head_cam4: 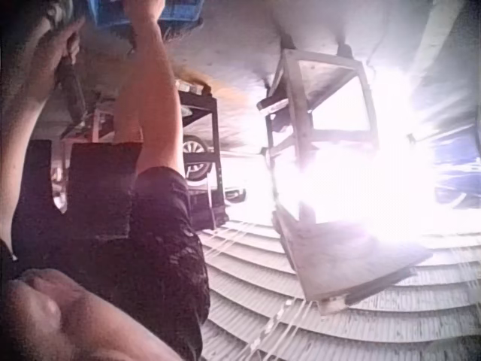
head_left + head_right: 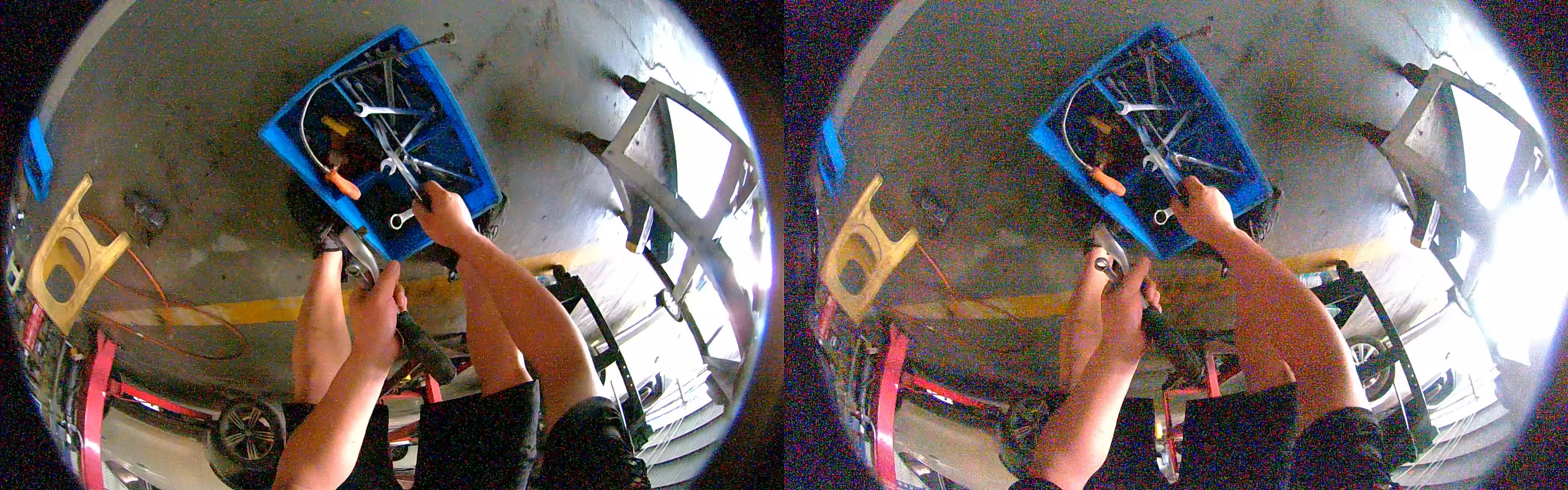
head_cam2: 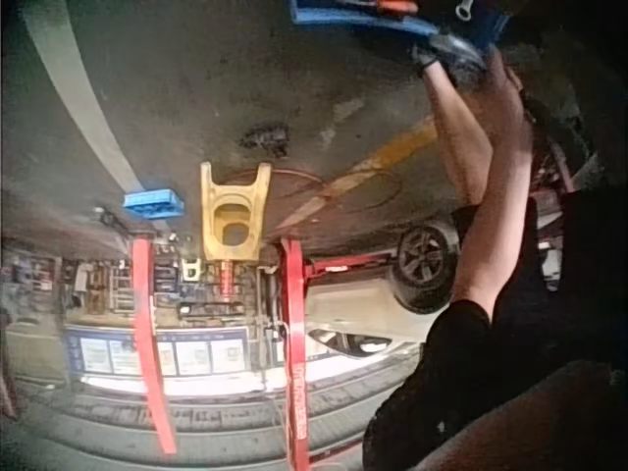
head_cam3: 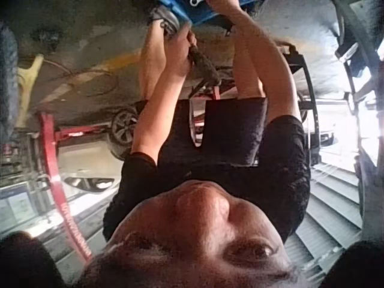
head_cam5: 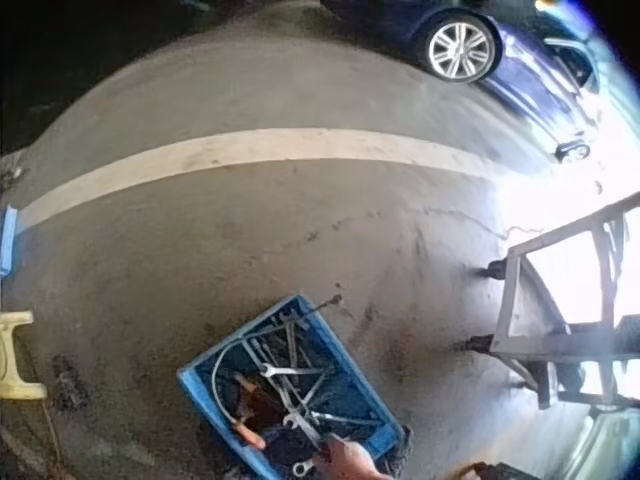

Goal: The person organizes a green tool kit by picking up various sockets, wrenches, and ratchets, then placing them into their designated slots. They also move a blue bin and handle a yellow jack stand while arranging the tools.

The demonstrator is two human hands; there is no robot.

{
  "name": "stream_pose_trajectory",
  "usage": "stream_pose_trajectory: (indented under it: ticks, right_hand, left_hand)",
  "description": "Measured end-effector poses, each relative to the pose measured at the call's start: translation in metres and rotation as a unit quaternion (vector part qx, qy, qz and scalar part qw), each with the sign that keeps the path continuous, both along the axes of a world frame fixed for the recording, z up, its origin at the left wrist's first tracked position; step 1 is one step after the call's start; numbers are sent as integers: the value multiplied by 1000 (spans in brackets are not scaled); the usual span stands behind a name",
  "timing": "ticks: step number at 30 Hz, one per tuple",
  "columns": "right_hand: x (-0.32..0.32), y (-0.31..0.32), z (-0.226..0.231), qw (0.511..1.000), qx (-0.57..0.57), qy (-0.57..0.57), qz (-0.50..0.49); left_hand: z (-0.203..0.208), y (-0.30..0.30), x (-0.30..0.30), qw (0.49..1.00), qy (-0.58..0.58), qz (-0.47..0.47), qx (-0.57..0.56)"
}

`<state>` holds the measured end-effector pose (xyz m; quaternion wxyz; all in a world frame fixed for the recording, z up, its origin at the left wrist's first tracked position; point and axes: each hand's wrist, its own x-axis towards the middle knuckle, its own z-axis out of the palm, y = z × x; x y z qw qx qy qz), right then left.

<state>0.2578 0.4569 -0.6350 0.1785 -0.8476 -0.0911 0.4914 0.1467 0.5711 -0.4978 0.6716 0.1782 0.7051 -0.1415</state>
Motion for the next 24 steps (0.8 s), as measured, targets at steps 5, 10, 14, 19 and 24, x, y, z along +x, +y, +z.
stream_pose_trajectory:
  ticks: [5,10,14,19,24]
  right_hand:
    - [1,32,-15,999,15,-46,-7]
    - [3,58,-20,996,46,-68,40]
    - [1,63,-19,997,27,-36,70]
    - [-19,43,-38,985,51,-103,125]
    - [18,78,-28,980,-12,-100,170]
  left_hand:
    - [-3,-5,-3,1000,11,-25,4]
    - [-1,-5,0,997,-16,-78,12]
    - [-7,-10,-8,997,-11,-69,15]
    - [-9,-10,-9,996,-23,-89,14]
    - [-8,-4,-9,996,-15,-90,13]
